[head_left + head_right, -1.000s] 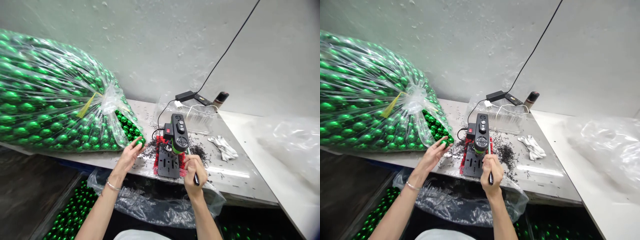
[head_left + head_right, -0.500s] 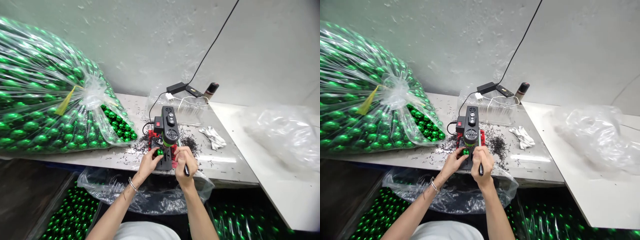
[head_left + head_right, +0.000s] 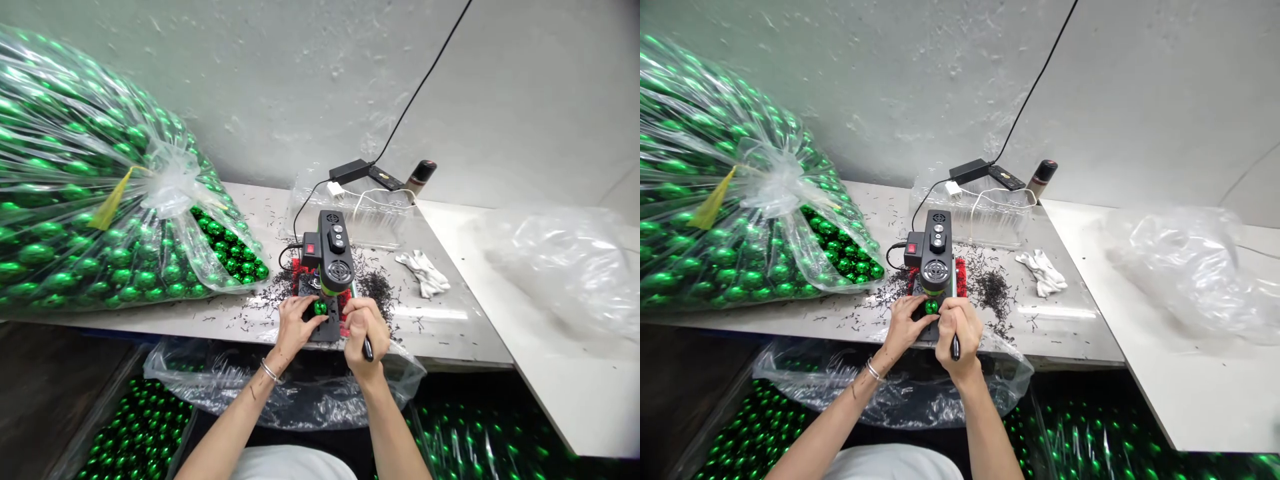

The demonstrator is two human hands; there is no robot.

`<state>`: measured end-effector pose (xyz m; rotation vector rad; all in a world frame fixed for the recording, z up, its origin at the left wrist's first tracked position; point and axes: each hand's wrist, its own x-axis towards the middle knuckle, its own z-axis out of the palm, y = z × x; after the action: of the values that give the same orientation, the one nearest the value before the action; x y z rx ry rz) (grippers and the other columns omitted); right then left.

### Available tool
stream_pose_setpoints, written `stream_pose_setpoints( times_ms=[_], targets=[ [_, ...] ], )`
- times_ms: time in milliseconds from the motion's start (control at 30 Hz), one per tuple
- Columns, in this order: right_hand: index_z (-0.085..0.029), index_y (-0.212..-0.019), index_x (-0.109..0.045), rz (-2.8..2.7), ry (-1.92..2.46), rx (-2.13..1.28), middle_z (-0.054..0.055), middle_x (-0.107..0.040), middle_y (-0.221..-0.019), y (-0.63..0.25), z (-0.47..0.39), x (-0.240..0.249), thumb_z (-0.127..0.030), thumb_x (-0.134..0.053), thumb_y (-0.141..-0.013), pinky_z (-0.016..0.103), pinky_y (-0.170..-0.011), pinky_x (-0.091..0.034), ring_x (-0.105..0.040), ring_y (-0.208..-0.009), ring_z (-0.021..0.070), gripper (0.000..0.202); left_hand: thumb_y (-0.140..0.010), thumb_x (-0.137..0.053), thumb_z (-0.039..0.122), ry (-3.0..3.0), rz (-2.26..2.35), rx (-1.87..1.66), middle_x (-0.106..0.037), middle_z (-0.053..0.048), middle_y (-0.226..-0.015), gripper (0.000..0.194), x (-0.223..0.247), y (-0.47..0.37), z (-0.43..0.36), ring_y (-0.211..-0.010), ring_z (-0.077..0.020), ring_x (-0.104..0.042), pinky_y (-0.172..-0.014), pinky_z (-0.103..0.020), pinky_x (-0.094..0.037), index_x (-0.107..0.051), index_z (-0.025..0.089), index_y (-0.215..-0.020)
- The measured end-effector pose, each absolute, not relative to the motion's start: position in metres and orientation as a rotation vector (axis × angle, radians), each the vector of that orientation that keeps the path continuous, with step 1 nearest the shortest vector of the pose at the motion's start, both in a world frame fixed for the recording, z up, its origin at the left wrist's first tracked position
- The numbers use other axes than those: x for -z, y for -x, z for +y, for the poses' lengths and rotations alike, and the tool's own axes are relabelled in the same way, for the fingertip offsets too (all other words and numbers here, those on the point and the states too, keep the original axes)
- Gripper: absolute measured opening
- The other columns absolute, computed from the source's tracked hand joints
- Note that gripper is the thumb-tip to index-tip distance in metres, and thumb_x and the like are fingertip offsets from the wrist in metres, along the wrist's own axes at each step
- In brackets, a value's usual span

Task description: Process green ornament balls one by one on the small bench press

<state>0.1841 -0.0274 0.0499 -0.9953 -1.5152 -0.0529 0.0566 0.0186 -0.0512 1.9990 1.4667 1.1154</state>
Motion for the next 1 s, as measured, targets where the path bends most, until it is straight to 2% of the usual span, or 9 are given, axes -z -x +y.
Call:
stream_pose_setpoints(
  times_ms=[200, 300, 700, 867, 1000],
  targets=[
    [-0.021, -0.072, -0.049, -1.51, 0.982, 0.114, 0.002, -0.055, -0.075, -0.185, -0.025, -0.02, -0.017, -0.037, -0.097, 0.03, -0.059, -0.046, -0.055, -0.066, 0.0138, 0.028, -0.08, -0.08, 0.032, -2.008, 1.418, -1.088, -0.076, -0.007, -0.108, 0.033, 0.051, -0.055, 0.019, -0.103, -0.0272, -0.062, -0.097, -0.046, -0.044, -0.073, 0.024, -0.111],
    [-0.022, -0.073, -0.049, -1.498, 0.949, 0.161, 0.002, -0.056, -0.075, -0.186, -0.02, -0.004, -0.022, -0.034, -0.1, 0.032, -0.063, -0.048, -0.054, -0.066, 0.014, 0.03, -0.08, -0.079, 0.033, -2.016, 1.417, -1.088, -0.075, -0.008, -0.108, 0.033, 0.051, -0.055, 0.018, -0.104, -0.0275, -0.061, -0.098, -0.046, -0.044, -0.073, 0.024, -0.111],
    [-0.023, -0.074, -0.046, -1.464, 0.925, 0.187, -0.001, -0.055, -0.076, -0.186, -0.015, 0.021, -0.023, -0.031, -0.101, 0.041, -0.081, -0.051, -0.057, -0.066, 0.0135, 0.031, -0.081, -0.078, 0.033, -2.021, 1.406, -1.089, -0.075, -0.007, -0.104, 0.031, 0.05, -0.055, 0.017, -0.101, -0.0262, -0.061, -0.095, -0.044, -0.045, -0.073, 0.023, -0.11],
    [-0.022, -0.072, -0.047, -1.511, 0.914, 0.184, -0.001, -0.054, -0.075, -0.186, -0.015, 0.011, -0.026, -0.035, -0.101, 0.036, -0.075, -0.051, -0.058, -0.067, 0.0132, 0.032, -0.081, -0.079, 0.031, -2.003, 1.405, -1.091, -0.075, -0.008, -0.105, 0.032, 0.05, -0.055, 0.019, -0.102, -0.0268, -0.061, -0.094, -0.045, -0.046, -0.073, 0.023, -0.111],
    [-0.021, -0.069, -0.044, -1.468, 0.941, 0.131, -0.001, -0.051, -0.071, -0.185, -0.018, -0.024, -0.016, -0.035, -0.099, 0.029, -0.062, -0.044, -0.054, -0.065, 0.012, 0.032, -0.077, -0.082, 0.028, -1.978, 1.405, -1.111, -0.075, -0.008, -0.104, 0.032, 0.049, -0.058, 0.023, -0.101, -0.0272, -0.062, -0.095, -0.047, -0.046, -0.074, 0.023, -0.108]
  ],
)
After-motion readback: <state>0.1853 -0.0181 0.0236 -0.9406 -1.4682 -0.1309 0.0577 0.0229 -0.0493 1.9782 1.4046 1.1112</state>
